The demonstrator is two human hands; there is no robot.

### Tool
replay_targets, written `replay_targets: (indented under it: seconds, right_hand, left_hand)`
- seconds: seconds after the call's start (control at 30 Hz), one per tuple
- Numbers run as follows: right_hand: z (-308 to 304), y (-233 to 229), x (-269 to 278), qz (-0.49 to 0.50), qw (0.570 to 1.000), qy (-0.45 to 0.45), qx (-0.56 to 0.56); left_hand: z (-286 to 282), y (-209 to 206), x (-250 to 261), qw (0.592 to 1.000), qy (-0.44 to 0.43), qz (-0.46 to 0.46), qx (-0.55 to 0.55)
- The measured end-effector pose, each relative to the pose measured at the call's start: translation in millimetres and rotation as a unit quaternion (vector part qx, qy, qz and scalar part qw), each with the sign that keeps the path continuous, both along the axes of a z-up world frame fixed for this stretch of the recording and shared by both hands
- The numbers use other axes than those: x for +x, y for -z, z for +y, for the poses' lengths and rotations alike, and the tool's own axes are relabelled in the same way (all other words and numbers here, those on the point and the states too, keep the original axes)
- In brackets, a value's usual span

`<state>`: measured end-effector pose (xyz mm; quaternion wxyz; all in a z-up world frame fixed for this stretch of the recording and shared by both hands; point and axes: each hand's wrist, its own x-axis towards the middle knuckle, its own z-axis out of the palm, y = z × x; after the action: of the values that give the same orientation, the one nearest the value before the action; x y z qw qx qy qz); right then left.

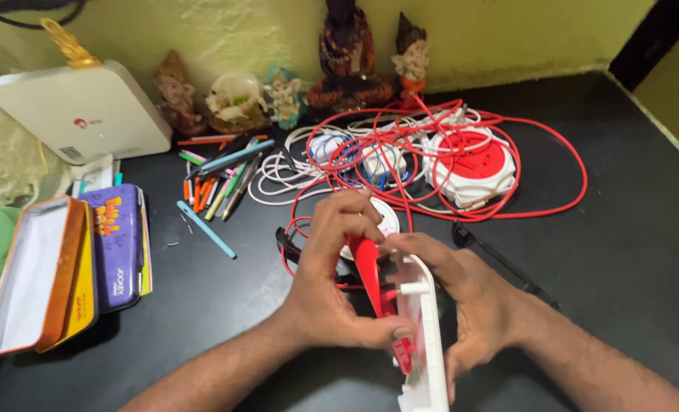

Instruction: The person assembles a red and white plastic electrical device, likely a power strip or extension box. They fit the red casing onto the white base, align the parts, and use a screwdriver to tighten screws on the back to secure the assembly.

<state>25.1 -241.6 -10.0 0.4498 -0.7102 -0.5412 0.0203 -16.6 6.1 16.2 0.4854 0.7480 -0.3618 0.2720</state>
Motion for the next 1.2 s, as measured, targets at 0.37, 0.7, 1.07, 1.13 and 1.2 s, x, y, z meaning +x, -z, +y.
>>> replay_targets:
  seconds: [0.37, 0.7, 1.07, 1.13, 1.2]
  right_hand:
    - [-7.3, -13.6, 9.2, -0.026, 0.994, 0.105, -0.020]
    - [-25.1, -53.9, 34.0, 0.038, 0.769, 0.429, -0.473]
    - [-1.3, -15.2, -2.3, -0.126, 0.990, 0.039, 0.054]
    - [5.8, -11.5, -10.2, -0.098, 0.992, 0.002, 0.075]
    - [10.1, -12.5, -12.9, -0.071, 0.994, -0.031, 0.081]
  left_hand:
    - [-7.1, -7.5, -10.6, 0.956, -0.054, -0.219, 0.189]
    - [-10.9, -16.4, -8.8, 0.954, -0.156, -0.179, 0.184]
    - [-9.0, -13.6, -11.1, 0.946, -0.057, -0.259, 0.187]
    - [-9.2, -12.2, -12.9, 0.944, -0.049, -0.270, 0.184]
    - [-11.2, -10.8, -16.3, 0.939, -0.041, -0.281, 0.192]
